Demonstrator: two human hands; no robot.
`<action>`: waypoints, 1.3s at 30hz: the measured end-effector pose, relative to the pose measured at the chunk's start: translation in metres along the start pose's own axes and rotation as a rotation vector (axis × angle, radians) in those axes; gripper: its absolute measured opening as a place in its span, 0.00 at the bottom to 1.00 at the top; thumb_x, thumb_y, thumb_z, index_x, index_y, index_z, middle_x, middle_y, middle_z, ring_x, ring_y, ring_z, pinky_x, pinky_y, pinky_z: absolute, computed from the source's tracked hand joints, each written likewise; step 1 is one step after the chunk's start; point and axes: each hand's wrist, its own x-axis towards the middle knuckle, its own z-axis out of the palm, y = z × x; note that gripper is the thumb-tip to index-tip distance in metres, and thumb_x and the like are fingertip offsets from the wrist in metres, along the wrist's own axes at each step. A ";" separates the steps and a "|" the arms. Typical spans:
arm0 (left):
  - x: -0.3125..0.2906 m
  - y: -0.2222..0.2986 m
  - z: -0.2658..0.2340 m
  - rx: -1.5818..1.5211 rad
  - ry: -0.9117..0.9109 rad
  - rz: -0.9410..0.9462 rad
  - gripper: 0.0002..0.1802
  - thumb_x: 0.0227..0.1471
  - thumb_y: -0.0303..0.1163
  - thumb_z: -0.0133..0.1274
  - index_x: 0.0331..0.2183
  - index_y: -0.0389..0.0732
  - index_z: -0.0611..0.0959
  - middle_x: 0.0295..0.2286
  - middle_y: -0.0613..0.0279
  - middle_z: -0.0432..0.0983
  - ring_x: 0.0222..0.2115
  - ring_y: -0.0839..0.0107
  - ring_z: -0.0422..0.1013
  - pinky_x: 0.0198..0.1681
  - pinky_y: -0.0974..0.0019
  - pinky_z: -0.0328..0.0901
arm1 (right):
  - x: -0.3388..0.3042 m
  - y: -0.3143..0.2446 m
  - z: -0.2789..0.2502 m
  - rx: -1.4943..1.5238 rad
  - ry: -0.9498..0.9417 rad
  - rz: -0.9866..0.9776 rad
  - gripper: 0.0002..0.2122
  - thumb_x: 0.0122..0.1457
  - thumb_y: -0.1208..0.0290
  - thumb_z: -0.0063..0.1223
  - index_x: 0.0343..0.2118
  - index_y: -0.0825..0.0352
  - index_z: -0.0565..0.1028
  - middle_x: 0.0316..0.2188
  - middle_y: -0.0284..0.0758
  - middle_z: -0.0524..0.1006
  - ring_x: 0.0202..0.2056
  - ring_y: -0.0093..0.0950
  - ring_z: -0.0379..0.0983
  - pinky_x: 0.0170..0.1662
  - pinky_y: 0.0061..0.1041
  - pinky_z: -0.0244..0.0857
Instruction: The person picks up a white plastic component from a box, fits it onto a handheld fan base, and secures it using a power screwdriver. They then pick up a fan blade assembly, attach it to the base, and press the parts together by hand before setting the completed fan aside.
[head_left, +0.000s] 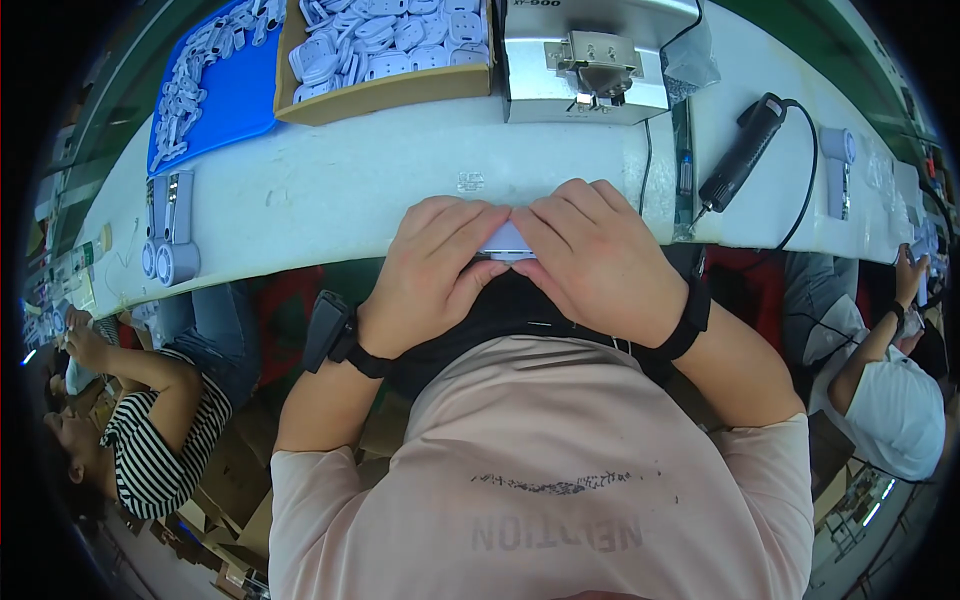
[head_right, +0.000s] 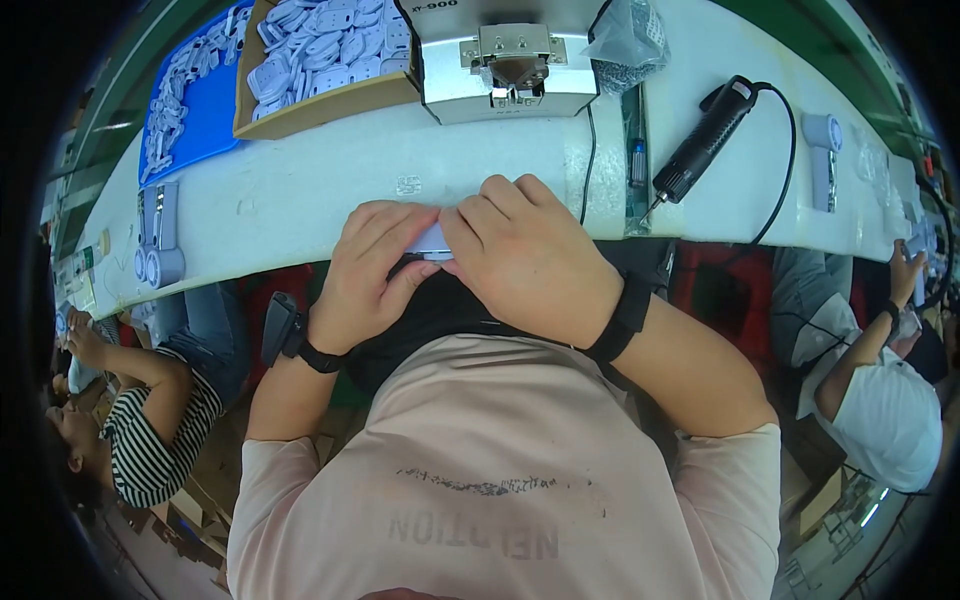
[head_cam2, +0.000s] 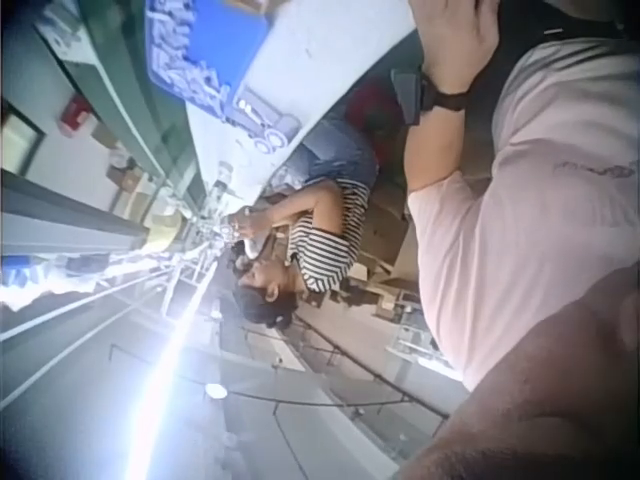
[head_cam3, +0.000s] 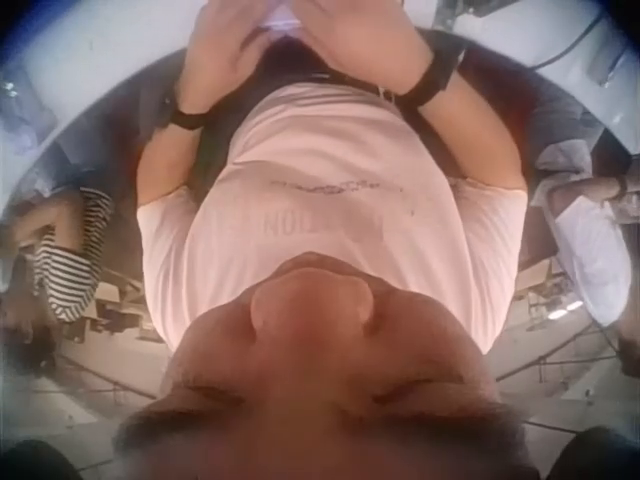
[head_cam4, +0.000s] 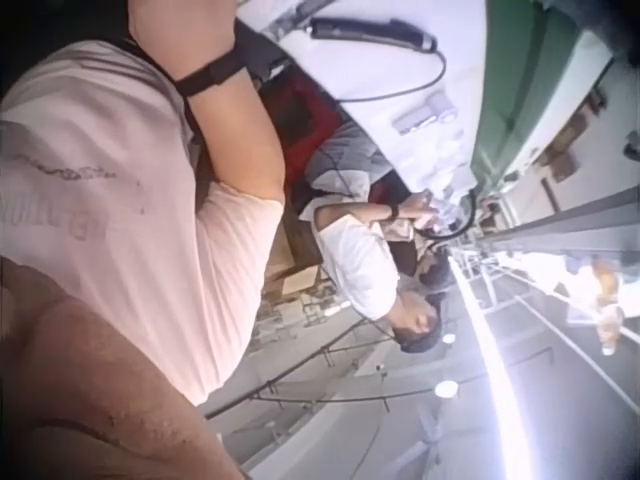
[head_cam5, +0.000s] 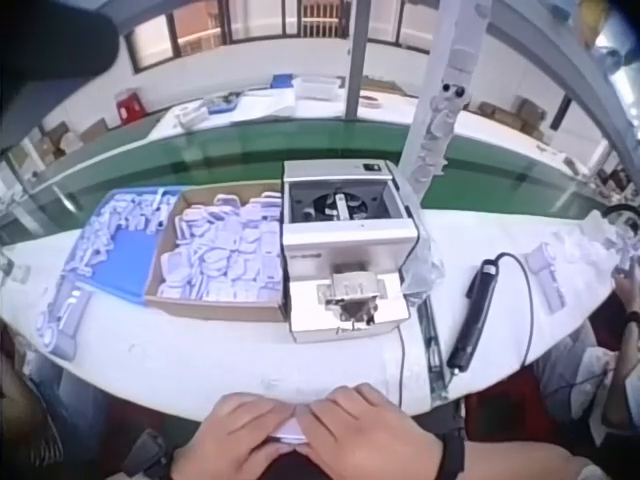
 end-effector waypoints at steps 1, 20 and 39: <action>0.000 -0.001 0.000 -0.002 -0.001 0.000 0.29 0.51 0.31 0.66 0.55 0.36 0.80 0.48 0.54 0.79 0.48 0.51 0.73 0.55 0.51 0.65 | 0.000 0.000 -0.001 0.004 -0.012 0.004 0.20 0.54 0.67 0.66 0.47 0.70 0.78 0.42 0.37 0.78 0.43 0.38 0.72 0.47 0.36 0.66; -0.028 0.030 -0.020 -0.419 -0.117 -0.387 0.25 0.55 0.29 0.67 0.53 0.37 0.79 0.41 0.57 0.81 0.37 0.65 0.79 0.40 0.61 0.73 | -0.037 0.007 -0.025 0.381 0.102 0.017 0.27 0.51 0.67 0.72 0.54 0.66 0.76 0.51 0.44 0.76 0.53 0.46 0.74 0.59 0.40 0.67; -0.029 0.016 0.097 -1.053 0.040 -0.941 0.21 0.48 0.20 0.66 0.46 0.35 0.80 0.34 0.62 0.82 0.27 0.77 0.76 0.24 0.73 0.70 | -0.063 -0.035 0.030 0.321 0.338 0.508 0.25 0.51 0.72 0.69 0.52 0.69 0.72 0.50 0.47 0.71 0.47 0.48 0.75 0.49 0.39 0.73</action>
